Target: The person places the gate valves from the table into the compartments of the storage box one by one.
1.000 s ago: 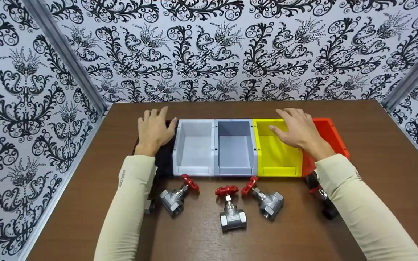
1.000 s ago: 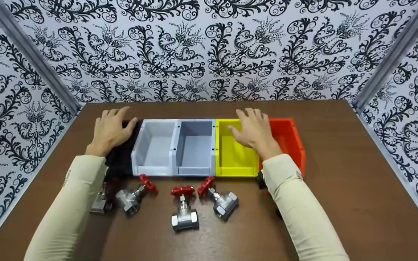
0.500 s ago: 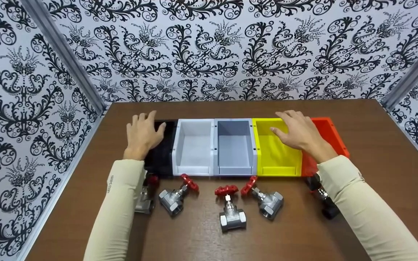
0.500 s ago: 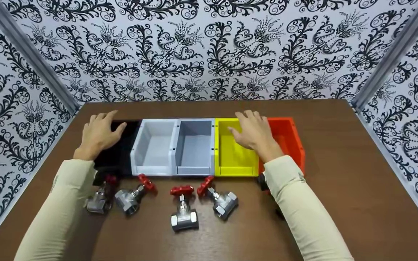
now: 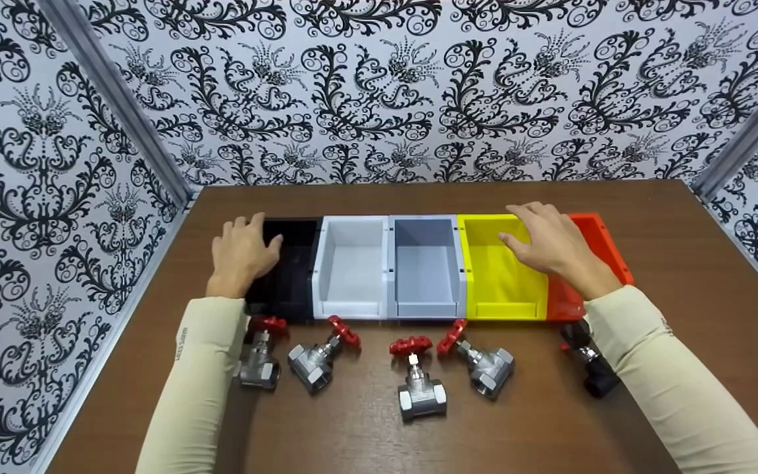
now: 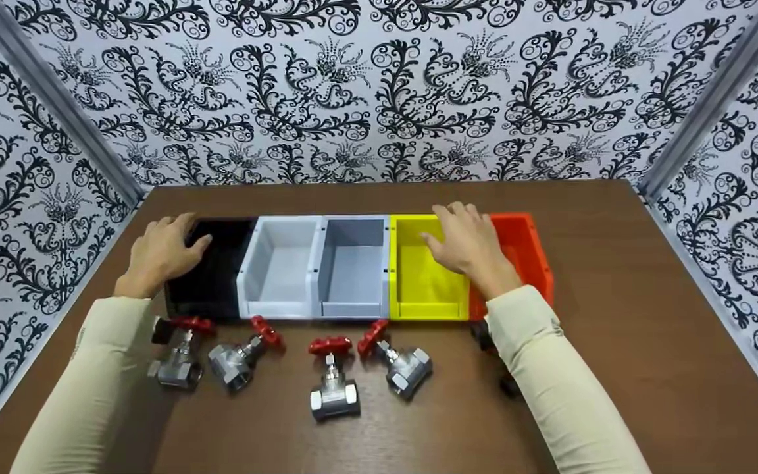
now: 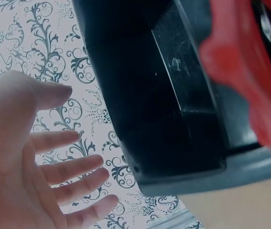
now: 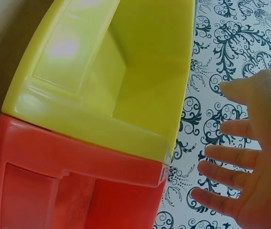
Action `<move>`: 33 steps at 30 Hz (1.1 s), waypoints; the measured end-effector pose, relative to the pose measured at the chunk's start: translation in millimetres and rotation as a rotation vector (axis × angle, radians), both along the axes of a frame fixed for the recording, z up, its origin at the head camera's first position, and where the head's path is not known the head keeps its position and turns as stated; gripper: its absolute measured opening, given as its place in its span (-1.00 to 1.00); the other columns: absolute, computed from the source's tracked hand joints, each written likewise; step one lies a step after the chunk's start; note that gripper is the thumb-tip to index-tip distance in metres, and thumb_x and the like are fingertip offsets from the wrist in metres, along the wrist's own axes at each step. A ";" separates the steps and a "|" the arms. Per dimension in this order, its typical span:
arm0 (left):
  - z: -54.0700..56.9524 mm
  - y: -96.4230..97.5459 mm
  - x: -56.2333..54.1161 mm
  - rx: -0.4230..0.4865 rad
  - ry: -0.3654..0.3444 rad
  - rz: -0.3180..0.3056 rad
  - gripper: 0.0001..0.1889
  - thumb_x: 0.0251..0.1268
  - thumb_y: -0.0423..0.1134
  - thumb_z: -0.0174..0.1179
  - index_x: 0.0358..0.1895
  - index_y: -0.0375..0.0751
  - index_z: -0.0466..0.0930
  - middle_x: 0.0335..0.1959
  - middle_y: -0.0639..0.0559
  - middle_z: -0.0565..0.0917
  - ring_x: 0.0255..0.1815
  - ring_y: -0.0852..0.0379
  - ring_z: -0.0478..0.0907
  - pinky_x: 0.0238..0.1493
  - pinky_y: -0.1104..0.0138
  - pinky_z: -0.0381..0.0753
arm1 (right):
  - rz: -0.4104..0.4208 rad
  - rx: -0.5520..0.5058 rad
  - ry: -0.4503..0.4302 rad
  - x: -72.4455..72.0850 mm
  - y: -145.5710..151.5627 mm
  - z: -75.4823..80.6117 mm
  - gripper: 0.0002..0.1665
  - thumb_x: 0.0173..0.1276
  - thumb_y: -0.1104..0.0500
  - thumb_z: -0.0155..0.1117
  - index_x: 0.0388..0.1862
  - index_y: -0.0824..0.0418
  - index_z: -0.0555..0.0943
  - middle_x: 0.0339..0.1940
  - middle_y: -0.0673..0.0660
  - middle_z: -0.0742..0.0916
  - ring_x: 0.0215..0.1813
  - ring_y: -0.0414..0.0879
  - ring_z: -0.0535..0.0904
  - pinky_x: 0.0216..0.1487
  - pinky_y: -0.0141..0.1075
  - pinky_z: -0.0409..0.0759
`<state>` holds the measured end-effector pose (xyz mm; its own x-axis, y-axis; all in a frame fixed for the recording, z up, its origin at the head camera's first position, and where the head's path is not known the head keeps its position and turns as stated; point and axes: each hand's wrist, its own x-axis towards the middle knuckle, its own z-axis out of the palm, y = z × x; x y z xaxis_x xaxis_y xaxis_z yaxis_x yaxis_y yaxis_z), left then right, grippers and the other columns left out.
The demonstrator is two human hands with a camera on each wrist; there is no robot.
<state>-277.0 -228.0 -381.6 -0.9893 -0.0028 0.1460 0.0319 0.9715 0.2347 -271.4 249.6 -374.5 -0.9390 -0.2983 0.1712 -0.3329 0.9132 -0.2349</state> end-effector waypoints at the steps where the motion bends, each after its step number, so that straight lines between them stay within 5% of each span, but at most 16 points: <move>1: 0.2 -1.3 0.7 -0.002 -0.002 0.001 -0.34 0.42 0.03 0.02 0.43 -0.34 0.26 0.30 -0.49 0.40 0.30 -0.44 0.31 0.17 -0.29 0.35 | 0.000 -0.001 0.000 0.8 0.2 0.5 -0.28 0.46 -0.06 0.15 0.45 0.31 0.34 0.35 0.44 0.47 0.33 0.39 0.34 0.32 0.28 0.27; 33: -2.2 -23.1 17.4 -0.009 -0.104 0.068 -0.49 0.44 0.01 0.01 0.10 -0.43 0.52 0.05 -0.54 0.58 0.01 -0.51 0.56 -0.07 -0.26 0.51 | 0.010 -0.011 0.002 15.0 8.5 0.9 -0.30 0.43 -0.02 0.19 0.39 0.36 0.39 0.27 0.43 0.51 0.26 0.37 0.44 0.19 0.27 0.42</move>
<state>-259.7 -251.1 -383.7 -0.9967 -0.0695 0.0428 -0.0582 0.9727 0.2247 -256.3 258.1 -373.6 -0.9356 -0.3061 0.1759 -0.3427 0.9071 -0.2442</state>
